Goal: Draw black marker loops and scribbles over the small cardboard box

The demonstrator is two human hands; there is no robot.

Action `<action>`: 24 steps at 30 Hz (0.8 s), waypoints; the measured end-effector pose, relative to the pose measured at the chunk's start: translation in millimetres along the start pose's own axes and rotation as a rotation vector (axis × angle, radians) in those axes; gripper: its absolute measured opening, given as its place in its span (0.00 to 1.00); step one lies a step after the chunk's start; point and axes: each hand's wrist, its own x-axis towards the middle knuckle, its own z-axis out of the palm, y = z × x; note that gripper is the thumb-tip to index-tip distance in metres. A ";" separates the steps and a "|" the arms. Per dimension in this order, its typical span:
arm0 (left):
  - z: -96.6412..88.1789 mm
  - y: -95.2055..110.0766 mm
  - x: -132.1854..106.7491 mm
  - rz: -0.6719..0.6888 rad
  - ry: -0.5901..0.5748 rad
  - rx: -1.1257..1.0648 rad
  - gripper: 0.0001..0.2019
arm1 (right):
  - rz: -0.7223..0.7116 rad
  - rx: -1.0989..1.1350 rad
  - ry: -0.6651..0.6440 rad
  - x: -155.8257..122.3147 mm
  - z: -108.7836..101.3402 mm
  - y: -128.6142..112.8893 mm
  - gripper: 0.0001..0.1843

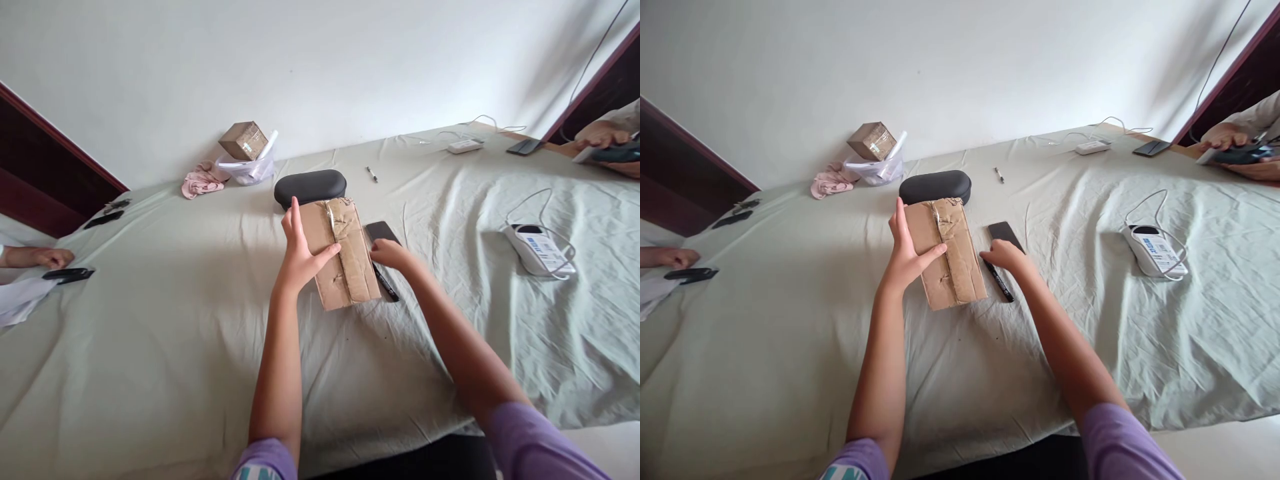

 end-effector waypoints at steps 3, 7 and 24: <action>2.9 -0.9 0.7 0.005 0.037 0.017 0.68 | 0.061 -0.154 0.085 -22.5 23.2 6.7 0.18; 6.4 -3.2 1.6 0.027 0.038 0.029 0.69 | 0.074 -0.258 0.138 -44.3 43.8 5.9 0.19; 4.4 -0.8 1.8 0.029 0.039 0.027 0.69 | 0.052 -0.212 0.175 -51.3 48.3 10.0 0.20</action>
